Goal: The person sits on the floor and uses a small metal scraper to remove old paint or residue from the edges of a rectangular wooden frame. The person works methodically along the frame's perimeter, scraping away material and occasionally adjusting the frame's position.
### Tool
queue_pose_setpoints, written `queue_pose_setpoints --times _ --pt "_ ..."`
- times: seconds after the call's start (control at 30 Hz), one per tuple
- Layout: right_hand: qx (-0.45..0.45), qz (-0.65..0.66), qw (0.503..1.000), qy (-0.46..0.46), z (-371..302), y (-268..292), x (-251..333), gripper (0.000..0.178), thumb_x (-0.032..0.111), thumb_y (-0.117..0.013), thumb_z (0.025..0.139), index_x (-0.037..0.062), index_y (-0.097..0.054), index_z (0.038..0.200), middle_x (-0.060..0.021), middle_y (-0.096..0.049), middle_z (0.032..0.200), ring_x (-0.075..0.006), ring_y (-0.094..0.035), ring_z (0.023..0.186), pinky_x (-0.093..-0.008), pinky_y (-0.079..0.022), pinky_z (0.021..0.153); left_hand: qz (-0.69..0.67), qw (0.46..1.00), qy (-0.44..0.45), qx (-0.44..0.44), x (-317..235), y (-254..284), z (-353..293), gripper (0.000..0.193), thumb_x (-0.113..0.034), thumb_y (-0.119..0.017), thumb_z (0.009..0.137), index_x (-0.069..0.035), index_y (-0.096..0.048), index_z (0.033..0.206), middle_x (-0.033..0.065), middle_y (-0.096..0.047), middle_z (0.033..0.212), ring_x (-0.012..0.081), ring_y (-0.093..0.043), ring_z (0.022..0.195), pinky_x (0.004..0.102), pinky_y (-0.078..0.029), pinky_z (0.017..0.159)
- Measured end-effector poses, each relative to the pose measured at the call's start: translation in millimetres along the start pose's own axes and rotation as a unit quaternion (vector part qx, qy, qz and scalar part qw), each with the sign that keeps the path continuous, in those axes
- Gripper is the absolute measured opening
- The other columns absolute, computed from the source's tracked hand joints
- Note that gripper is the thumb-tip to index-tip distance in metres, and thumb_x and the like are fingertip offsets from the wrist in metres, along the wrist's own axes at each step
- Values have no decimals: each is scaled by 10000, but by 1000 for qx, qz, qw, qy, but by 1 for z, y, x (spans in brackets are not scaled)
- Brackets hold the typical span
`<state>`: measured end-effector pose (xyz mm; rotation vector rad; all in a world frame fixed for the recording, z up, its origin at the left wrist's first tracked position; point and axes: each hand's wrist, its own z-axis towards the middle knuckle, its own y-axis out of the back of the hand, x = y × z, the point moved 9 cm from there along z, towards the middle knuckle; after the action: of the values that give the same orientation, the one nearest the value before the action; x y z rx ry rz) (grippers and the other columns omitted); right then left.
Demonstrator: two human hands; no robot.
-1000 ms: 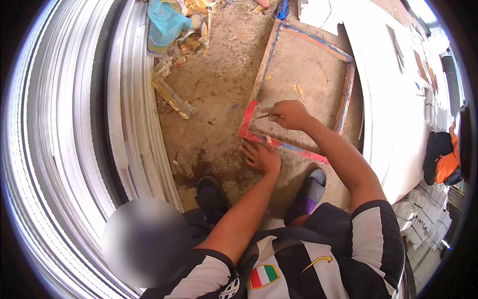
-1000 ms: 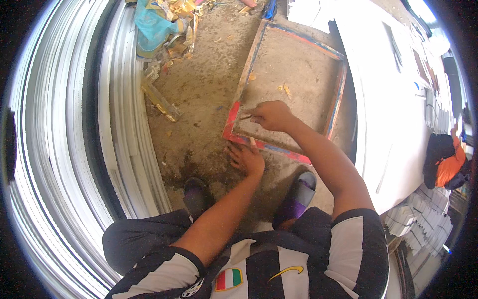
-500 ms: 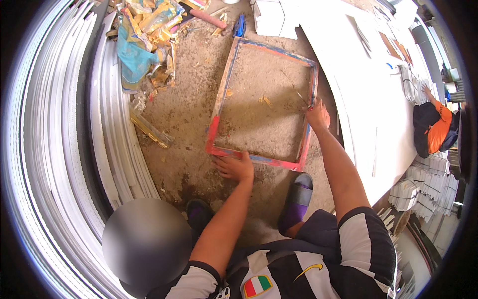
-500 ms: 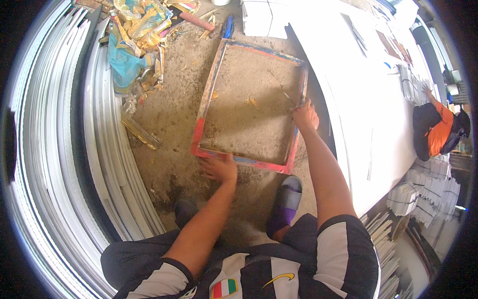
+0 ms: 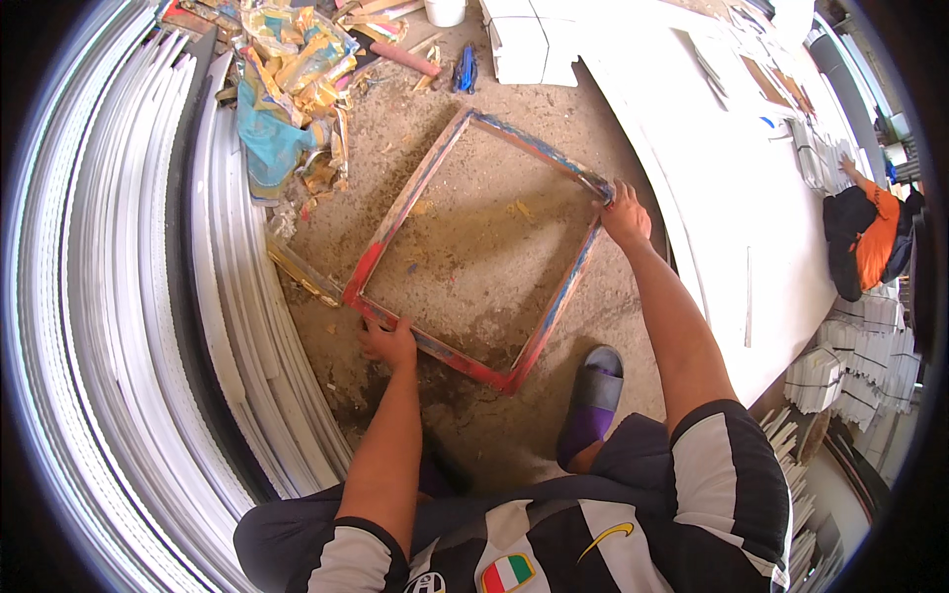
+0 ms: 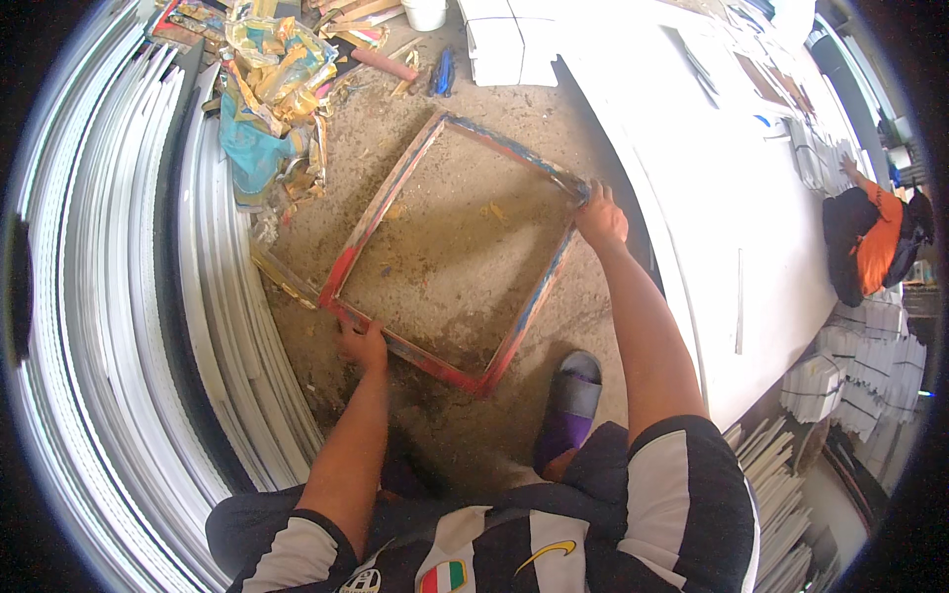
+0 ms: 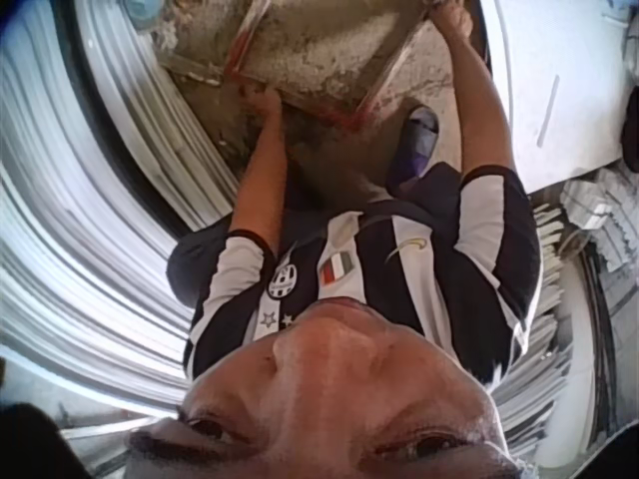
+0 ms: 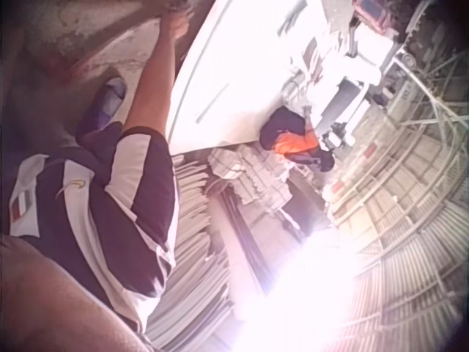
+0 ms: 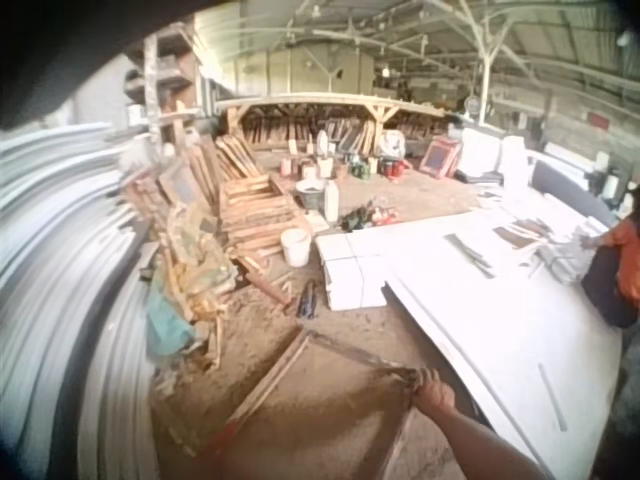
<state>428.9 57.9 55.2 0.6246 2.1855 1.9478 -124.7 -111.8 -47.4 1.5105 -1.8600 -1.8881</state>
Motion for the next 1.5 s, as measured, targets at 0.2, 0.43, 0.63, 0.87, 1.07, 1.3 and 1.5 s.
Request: queue_pose_setpoints --times 0.2,0.43,0.63,0.87,1.07,1.3,1.5 --pt "47 -23 998 42 7 -14 2 777 448 -665 944 155 -335 1583 -137 -449 1560 -355 -586 1291 -464 -523 1017 -8 1000 -23 6 1 10 1 851 -317 -793 708 -151 -487 1484 194 -359 1521 436 -270 1451 643 -135 1190" --pt "87 -62 993 50 12 -22 4 677 362 -654 963 166 -376 1548 -169 -529 1468 -357 -631 1229 -479 -543 977 -19 1000 18 4 8 8 0 884 -314 -801 693 -167 -473 1501 214 -330 1542 460 -206 1482 651 -83 1203" --pt "151 -146 977 39 1 -19 -20 322 269 -639 945 98 -663 1218 -191 -730 1140 -377 -706 1083 -472 -568 907 -5 999 4 44 10 7 17 887 -285 -790 716 -203 -449 1531 225 -271 1589 470 -190 1488 671 -85 1194" --pt "183 -120 976 1 -77 -22 -95 370 397 -625 951 46 -740 975 -239 -743 978 -406 -728 956 -504 -577 851 28 988 -129 83 -74 -9 41 802 -252 -794 732 -196 -522 1484 192 -279 1593 463 -202 1480 637 -119 1203" --pt "307 -132 943 -10 -190 -44 -155 361 395 -673 889 48 -773 910 -239 -744 967 -403 -729 957 -494 -586 851 74 954 -262 130 -118 -62 56 751 -281 -863 675 -172 -631 1381 148 -297 1593 440 -184 1498 650 -111 1203" --pt "384 -82 919 47 -199 -7 -86 332 314 -641 911 48 -656 1108 -224 -730 972 -430 -710 945 -546 -558 820 120 909 -367 157 -181 -89 19 721 -339 -847 707 -138 -628 1365 133 -350 1585 419 -150 1533 654 -75 1219" --pt "205 194 946 161 -148 -6 69 375 209 -554 980 129 -481 1339 -275 -697 981 -492 -671 941 -585 -522 806 123 899 -400 128 -175 -89 -1 925 -506 -678 870 -92 -285 1599 185 -351 1602 439 -211 1525 662 -103 1214"
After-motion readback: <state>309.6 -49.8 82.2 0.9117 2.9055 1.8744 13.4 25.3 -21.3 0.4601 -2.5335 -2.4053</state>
